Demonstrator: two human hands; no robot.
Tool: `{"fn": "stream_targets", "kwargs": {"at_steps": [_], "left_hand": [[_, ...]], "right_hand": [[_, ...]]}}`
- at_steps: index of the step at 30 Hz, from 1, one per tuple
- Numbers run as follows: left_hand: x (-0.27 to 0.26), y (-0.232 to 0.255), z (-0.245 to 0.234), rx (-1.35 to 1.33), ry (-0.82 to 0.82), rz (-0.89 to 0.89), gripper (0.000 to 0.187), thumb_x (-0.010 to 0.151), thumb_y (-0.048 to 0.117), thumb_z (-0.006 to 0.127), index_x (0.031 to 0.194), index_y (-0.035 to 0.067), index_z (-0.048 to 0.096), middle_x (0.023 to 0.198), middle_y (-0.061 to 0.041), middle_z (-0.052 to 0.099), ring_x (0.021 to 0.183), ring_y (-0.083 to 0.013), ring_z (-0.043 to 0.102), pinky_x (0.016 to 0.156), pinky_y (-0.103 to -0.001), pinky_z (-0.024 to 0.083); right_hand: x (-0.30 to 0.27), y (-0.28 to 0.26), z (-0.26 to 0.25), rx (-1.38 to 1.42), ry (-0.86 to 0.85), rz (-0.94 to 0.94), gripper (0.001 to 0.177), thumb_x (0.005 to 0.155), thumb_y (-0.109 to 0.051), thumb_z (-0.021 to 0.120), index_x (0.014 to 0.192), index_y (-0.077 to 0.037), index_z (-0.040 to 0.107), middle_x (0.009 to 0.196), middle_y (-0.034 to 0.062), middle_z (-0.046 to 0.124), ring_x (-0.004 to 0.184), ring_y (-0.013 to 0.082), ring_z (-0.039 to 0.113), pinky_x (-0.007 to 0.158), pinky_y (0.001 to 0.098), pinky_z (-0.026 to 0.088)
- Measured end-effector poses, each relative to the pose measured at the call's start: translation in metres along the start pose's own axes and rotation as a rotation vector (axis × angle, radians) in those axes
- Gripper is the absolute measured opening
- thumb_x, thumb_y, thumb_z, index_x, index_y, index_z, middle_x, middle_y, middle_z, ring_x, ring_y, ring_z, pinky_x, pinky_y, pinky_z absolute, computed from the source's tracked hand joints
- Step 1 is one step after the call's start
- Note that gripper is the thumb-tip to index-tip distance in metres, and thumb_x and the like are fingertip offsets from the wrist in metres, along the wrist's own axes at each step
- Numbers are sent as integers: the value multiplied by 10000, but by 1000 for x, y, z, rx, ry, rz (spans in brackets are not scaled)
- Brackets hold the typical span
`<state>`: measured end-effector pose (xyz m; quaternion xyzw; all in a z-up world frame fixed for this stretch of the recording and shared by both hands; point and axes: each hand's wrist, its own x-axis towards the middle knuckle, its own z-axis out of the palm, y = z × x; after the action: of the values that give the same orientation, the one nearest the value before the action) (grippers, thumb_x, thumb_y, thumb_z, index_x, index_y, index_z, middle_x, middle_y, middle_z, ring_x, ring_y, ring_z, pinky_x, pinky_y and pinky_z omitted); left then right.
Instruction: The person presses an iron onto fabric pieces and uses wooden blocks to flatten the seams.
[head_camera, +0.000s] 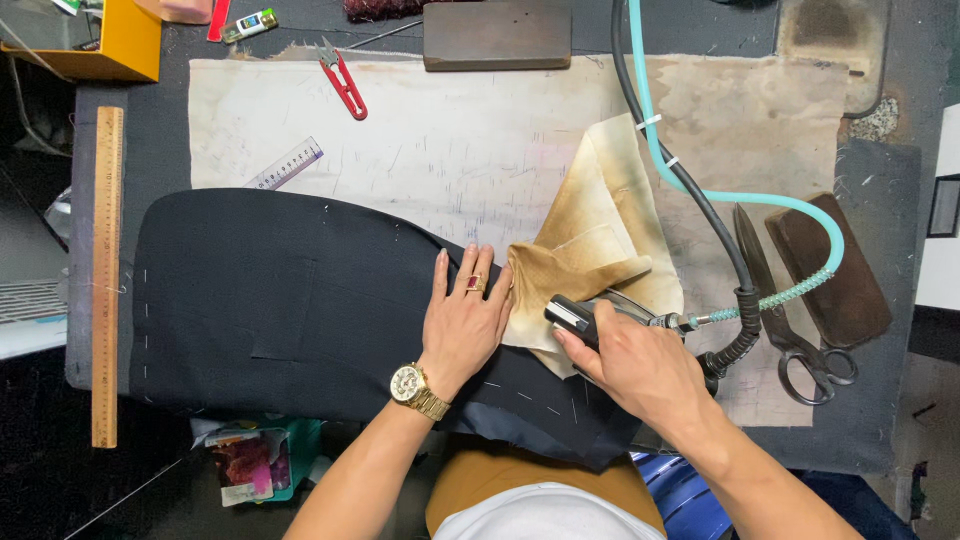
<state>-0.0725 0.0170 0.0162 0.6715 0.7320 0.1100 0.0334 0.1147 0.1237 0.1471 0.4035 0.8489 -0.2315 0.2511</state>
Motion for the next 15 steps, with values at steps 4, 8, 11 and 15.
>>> {"fn": "stream_targets", "kwargs": {"at_steps": [4,8,11,15], "left_hand": [[-7,-3,7,8,-42,-15,441,1030,332,506,1422,159,612,1560,-200,489,1521,-352,336,1243,-632,78],[-13,-3,10,11,-45,-27,453,1040,337,487,1451,175,587,1593,-190,450,1532,-351,311,1242,-639,67],[-17,-3,11,10,-50,-39,457,1053,347,460,1466,186,573,1609,-183,428,1538,-348,295,1238,-648,67],[-19,-6,13,14,-59,-42,456,1057,369,441,1457,199,578,1620,-162,418,1543,-330,288,1238,-657,70]], "right_hand": [[2,-1,-1,13,-9,-10,613,1018,-685,336,984,-108,537,859,180,733,843,427,764,783,553,597],[0,-1,-1,-5,-7,3,616,1021,-695,324,974,-117,531,847,160,733,837,407,769,785,531,602],[1,-1,-1,-8,1,-1,611,1020,-694,331,975,-119,534,846,160,733,836,401,771,782,529,602],[1,-1,-2,2,-12,-3,611,1019,-692,326,978,-119,533,848,159,736,828,404,771,776,529,602]]}}
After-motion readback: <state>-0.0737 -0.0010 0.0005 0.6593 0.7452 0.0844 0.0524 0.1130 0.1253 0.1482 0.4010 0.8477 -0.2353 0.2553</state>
